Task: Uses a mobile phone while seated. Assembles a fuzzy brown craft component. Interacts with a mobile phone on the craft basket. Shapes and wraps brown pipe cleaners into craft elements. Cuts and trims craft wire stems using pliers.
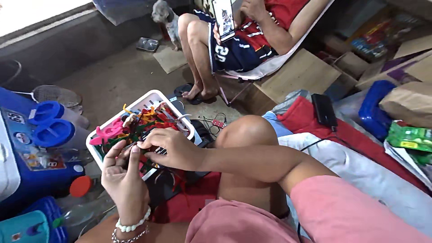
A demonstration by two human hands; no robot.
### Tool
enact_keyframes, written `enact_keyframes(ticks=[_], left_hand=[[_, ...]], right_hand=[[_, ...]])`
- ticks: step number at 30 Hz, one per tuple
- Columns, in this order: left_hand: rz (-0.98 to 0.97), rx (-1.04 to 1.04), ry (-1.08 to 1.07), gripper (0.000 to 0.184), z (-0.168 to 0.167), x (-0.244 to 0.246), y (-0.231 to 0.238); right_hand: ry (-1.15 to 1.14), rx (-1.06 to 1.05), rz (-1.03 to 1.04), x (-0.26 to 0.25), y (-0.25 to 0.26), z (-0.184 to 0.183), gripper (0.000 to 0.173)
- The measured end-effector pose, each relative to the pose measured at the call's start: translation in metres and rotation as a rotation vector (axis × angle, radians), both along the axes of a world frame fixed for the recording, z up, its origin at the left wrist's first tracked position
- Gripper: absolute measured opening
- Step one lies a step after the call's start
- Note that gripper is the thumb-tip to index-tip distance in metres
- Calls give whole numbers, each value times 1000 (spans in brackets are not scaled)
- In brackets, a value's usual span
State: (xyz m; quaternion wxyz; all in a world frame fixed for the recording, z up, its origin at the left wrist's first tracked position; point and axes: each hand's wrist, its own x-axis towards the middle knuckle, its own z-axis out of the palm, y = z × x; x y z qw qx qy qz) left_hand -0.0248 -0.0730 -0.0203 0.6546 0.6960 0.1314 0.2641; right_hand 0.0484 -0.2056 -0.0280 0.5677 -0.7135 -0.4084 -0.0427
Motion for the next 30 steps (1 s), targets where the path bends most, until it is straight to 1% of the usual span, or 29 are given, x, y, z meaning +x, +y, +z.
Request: enact_keyframes(ticks=[1, 2, 3, 5, 8, 11, 15, 18, 21, 25, 28, 30], left_hand=[[-16, 2, 11, 37, 0, 1, 2], [-24, 17, 15, 35, 0, 1, 2], [-26, 33, 14, 29, 0, 1, 3], [-35, 60, 19, 19, -1, 0, 4], [-45, 64, 62, 18, 0, 0, 5], [-63, 35, 93, 16, -1, 0, 4], [-36, -97, 82, 12, -1, 0, -3], [-8, -172, 98, 12, 2, 1, -6], [-3, -208, 90, 12, 2, 1, -6], [6, -312, 76, 18, 1, 3, -4], [35, -424, 94, 16, 2, 4, -9], [57, -460, 92, 12, 0, 5, -13]], right_hand=[[2, -48, 13, 0, -1, 1, 22], [4, -83, 22, 1, -2, 2, 26], [-2, -100, 26, 1, -2, 3, 26], [-40, -108, 1, 4, -2, 5, 21], [-125, -109, -71, 10, -1, 6, 13], [-203, -111, -111, 14, -2, 4, 10], [-312, -95, -138, 14, -1, 0, 9], [-383, -93, -163, 15, 0, 0, 7], [-404, -95, -175, 16, 1, 1, 7], [-415, -115, -175, 13, 3, 0, 8], [-451, -122, -208, 9, 8, -2, 8], [-472, -124, -233, 6, 13, -5, 8]])
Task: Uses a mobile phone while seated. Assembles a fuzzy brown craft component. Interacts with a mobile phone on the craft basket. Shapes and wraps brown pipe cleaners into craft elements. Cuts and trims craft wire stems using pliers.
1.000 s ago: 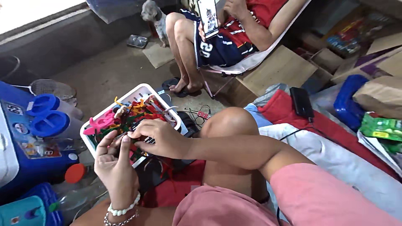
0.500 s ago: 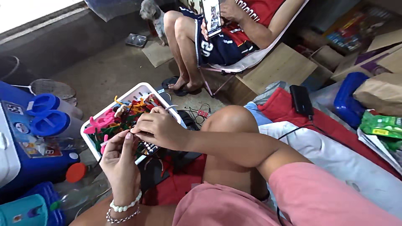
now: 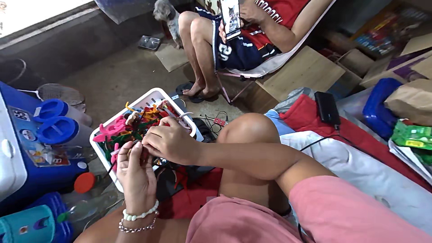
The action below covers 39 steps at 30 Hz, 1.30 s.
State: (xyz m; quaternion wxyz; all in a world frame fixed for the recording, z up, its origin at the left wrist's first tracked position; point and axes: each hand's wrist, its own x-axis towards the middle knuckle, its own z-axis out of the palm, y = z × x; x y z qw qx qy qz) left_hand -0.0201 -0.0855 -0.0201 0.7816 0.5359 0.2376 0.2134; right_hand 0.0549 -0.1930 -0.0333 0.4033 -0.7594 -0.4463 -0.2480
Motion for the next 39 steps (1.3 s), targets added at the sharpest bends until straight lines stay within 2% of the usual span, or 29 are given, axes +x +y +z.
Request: enact_keyframes(ticks=[7, 13, 17, 21, 24, 29, 33, 39], left_hand=[[35, 81, 15, 13, -5, 2, 4], [-160, 281, -33, 32, 2, 1, 16], [-212, 113, -50, 35, 2, -1, 13], [-211, -144, -58, 21, -6, 0, 4], [-140, -190, -100, 15, -10, 0, -2], [-102, -77, -125, 10, -6, -1, 0], [-120, 5, -141, 13, -3, -3, 3], [-112, -26, -81, 17, -3, -4, 3]], right_hand=[[24, -55, 12, 1, 3, -4, 8], [213, -7, 28, 8, -10, 7, 12], [249, 55, 4, 16, -16, 15, 14], [259, 94, -4, 14, -16, 15, 12], [278, 100, 4, 9, -16, 15, 11], [289, 96, 13, 4, -17, 14, 9], [169, 66, 46, 5, -19, 15, 11], [162, 43, 98, 0, -26, 13, 19]])
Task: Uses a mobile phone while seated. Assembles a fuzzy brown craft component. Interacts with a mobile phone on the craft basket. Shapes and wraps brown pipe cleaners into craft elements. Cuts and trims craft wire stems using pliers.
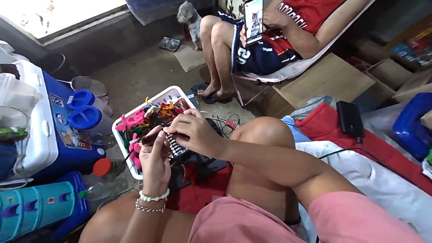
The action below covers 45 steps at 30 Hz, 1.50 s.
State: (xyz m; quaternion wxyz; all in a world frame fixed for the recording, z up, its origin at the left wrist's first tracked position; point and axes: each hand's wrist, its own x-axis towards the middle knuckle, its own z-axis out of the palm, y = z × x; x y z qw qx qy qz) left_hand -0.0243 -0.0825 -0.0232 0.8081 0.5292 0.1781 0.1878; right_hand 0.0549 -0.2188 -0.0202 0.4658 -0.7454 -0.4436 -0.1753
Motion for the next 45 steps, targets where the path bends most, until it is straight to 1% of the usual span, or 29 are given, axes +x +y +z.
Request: enact_keyframes(ticks=[2, 6, 12, 17, 19, 21, 26, 29, 33, 35, 39, 41, 43, 45], left_hand=[[0, -15, 11, 16, 0, -1, -2], [19, 33, -3, 14, -1, -2, -2], [54, 27, 28, 14, 2, -1, -1], [67, 34, 19, 19, 5, -1, -2], [68, 74, 9, 20, 5, 0, -1], [57, 189, -43, 21, 3, -1, 2], [26, 652, -253, 21, 1, -2, 15], [19, 773, -394, 22, 1, 0, 18], [15, 915, -465, 28, 9, -3, 24], [-35, 901, -480, 27, 13, -5, 26], [-138, 779, -435, 23, 18, -7, 27], [-201, 642, -381, 27, 21, -7, 28], [-288, 449, -300, 30, 23, -9, 30], [-350, 290, -241, 25, 25, -11, 32]], right_hand=[[16, 14, 4, 1, -3, 2, 19], [47, 24, 1, -1, -3, 2, 19], [68, 43, 16, 0, 1, 3, 9], [81, 28, 10, 0, 3, 3, 8], [131, 4, 26, 0, 2, 3, 10], [222, 26, 78, 2, 2, 6, 12], [434, 133, 217, 10, -2, 11, 11], [410, 142, 256, 12, -5, 12, 11], [224, 165, 302, 16, -6, 13, 15], [116, 165, 284, 16, -9, 14, 14], [-42, 151, 212, 19, -12, 19, 8], [-143, 133, 149, 21, -13, 20, 7], [-226, 137, 104, 21, -13, 19, 6], [-295, 136, 87, 23, -14, 17, 6]])
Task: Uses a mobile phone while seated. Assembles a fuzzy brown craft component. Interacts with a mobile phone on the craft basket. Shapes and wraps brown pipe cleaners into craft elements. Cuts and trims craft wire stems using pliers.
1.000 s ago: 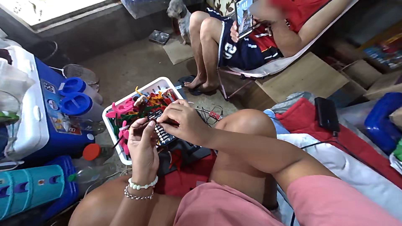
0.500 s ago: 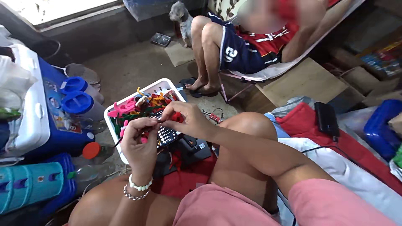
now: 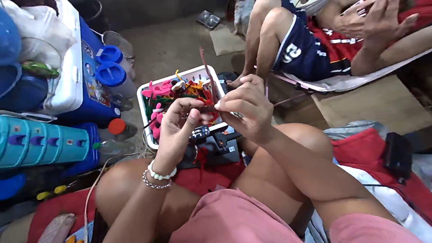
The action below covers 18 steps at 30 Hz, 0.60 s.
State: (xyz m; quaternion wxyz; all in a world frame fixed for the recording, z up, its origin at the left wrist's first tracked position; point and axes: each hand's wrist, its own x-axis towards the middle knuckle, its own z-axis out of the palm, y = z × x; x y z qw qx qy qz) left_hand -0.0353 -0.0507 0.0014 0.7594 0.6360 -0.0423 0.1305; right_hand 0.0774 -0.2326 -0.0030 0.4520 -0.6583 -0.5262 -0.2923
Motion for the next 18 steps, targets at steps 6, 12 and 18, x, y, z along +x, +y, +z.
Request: enact_keyframes(ticks=[6, 12, 18], left_hand=[[29, -48, 20, 21, 2, -2, -3], [153, 69, -46, 24, 2, -2, -2], [240, 328, -125, 25, 0, -2, -3]], right_hand=[[-112, -14, -22, -2, 1, -3, 5], [376, -44, 101, -11, 6, -1, 17], [768, -116, 216, -15, 8, -1, 11]])
